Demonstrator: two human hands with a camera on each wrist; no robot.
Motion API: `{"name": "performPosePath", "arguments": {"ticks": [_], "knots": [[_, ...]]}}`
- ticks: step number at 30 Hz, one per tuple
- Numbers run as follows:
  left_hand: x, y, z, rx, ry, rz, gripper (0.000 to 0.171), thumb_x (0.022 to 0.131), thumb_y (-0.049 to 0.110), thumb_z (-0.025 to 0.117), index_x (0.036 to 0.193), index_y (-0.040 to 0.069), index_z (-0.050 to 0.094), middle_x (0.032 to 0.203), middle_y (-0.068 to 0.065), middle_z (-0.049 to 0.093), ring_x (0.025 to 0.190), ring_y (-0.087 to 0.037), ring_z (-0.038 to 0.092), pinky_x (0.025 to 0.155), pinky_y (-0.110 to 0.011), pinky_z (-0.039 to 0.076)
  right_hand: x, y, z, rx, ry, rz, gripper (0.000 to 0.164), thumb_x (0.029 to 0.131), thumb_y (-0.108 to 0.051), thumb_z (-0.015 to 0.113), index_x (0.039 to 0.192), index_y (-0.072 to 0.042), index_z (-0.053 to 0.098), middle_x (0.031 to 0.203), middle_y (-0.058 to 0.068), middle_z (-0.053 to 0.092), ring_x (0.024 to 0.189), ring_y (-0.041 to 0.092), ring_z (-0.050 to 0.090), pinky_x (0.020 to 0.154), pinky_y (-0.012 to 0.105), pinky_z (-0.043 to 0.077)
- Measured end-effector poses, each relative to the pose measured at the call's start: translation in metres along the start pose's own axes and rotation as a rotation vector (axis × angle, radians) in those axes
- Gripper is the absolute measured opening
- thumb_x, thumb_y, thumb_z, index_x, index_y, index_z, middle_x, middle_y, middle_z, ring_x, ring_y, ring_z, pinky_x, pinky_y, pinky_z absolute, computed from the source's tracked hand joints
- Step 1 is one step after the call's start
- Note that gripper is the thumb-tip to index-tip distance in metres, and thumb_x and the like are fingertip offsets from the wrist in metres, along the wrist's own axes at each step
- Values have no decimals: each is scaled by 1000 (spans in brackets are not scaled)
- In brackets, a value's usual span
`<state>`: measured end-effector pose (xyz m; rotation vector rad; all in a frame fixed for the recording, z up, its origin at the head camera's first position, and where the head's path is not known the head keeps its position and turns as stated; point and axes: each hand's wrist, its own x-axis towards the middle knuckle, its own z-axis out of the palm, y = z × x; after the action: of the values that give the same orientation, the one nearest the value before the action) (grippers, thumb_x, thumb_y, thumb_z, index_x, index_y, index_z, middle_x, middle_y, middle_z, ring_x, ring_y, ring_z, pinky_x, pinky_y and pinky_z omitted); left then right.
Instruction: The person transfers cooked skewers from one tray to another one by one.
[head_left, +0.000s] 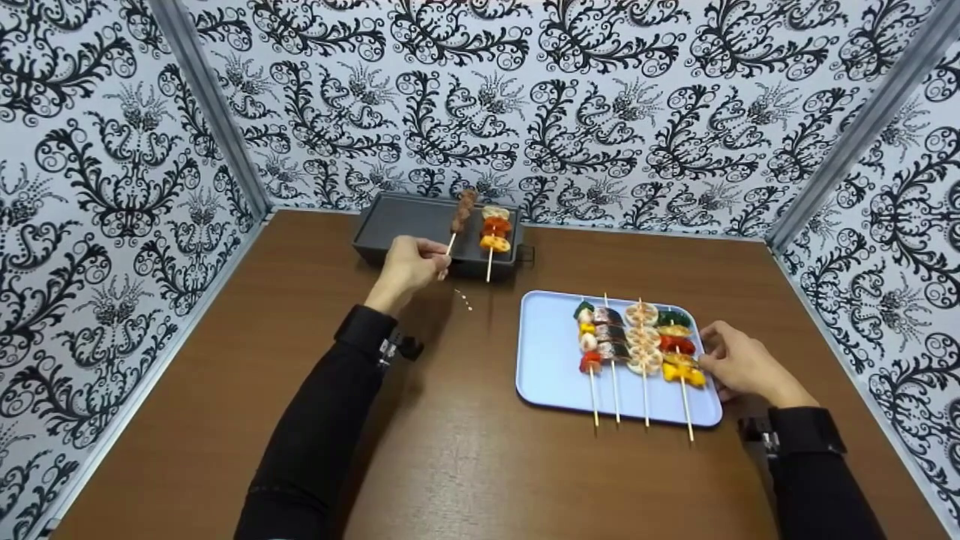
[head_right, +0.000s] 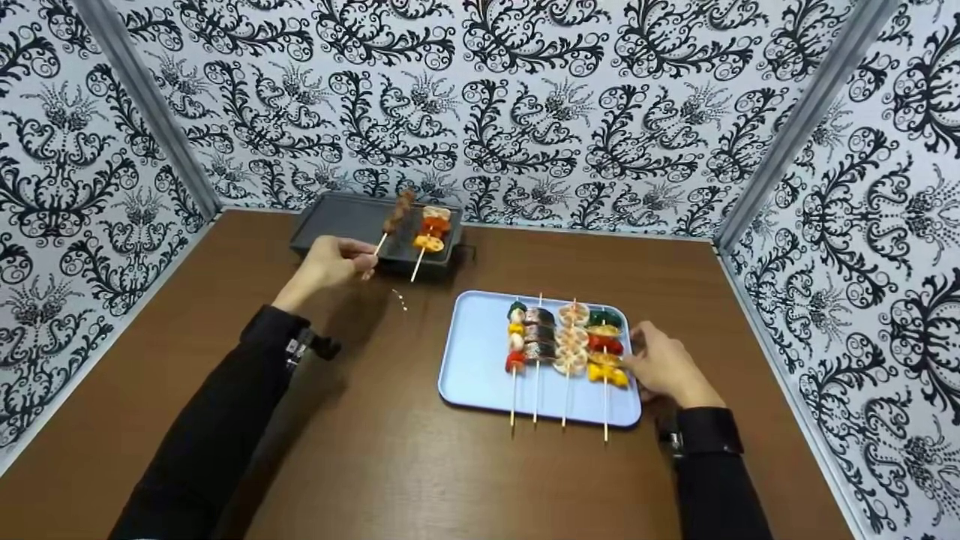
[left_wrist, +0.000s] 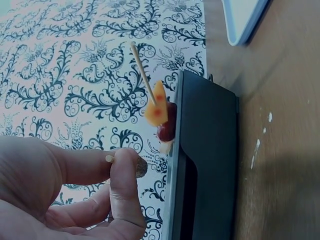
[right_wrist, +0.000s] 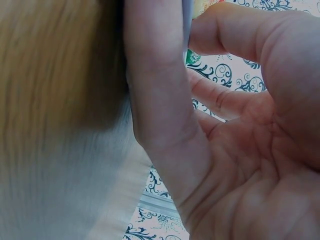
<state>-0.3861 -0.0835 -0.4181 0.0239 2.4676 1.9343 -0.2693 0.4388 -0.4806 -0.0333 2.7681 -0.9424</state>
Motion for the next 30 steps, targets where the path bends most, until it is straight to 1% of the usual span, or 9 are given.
{"name": "performPosePath", "arguments": {"ticks": [3,8,9,10,15,20,24,27,30], "knots": [[-2,1,1,5,-4,7,24,91,-3,67,113,-11,71,81,-10,71,61,-11,63,54,-17,53,0,0,0,-6,5,-6,46,97,-15,60,137,0,43,105,24,62,62,21,66,53,38,62],[-6,1,2,25,-14,15,26,91,-3,65,116,-11,70,85,-9,73,61,-9,63,63,-27,60,0,0,0,-11,3,-5,46,97,-15,60,137,0,43,104,25,62,62,21,66,53,39,62],[-7,1,3,29,-16,13,27,91,-2,65,116,-10,70,85,-7,72,61,-9,64,64,-27,60,0,0,0,-13,2,-4,47,97,-15,60,137,0,43,104,25,62,62,21,66,53,39,62],[-8,2,3,32,-17,12,27,91,-2,65,117,-10,71,86,-7,72,61,-9,64,64,-27,60,0,0,0,-14,1,-3,47,97,-15,60,137,0,43,104,25,62,62,21,66,53,39,62],[-13,4,3,15,-34,18,26,92,-2,66,116,-10,70,85,-8,72,61,-9,64,57,-18,55,0,0,-1,-14,-1,2,47,97,-16,60,138,0,42,106,26,62,63,21,66,53,39,62],[-18,8,6,0,-62,15,21,93,-2,67,112,-9,71,82,-9,71,62,-11,65,60,-21,58,-1,1,0,-11,-1,3,46,97,-15,60,137,1,43,107,27,62,65,21,66,53,39,63],[-23,10,8,3,-74,6,22,93,-2,67,114,-8,69,81,-6,70,63,-12,66,58,-19,57,0,1,1,0,-5,6,47,97,-15,60,137,0,42,108,28,61,66,22,66,54,39,63],[-27,10,10,-4,-79,3,22,93,-1,67,114,-7,69,85,-8,71,65,-13,67,59,-19,57,0,0,1,7,-9,9,47,98,-16,60,138,0,42,107,27,62,66,22,67,54,40,63],[-32,8,13,-30,-86,1,22,93,-1,66,114,-7,69,91,-11,71,68,-15,68,63,-24,59,0,-1,1,12,-9,11,47,98,-16,60,138,0,41,106,26,63,65,21,67,54,40,63]]}}
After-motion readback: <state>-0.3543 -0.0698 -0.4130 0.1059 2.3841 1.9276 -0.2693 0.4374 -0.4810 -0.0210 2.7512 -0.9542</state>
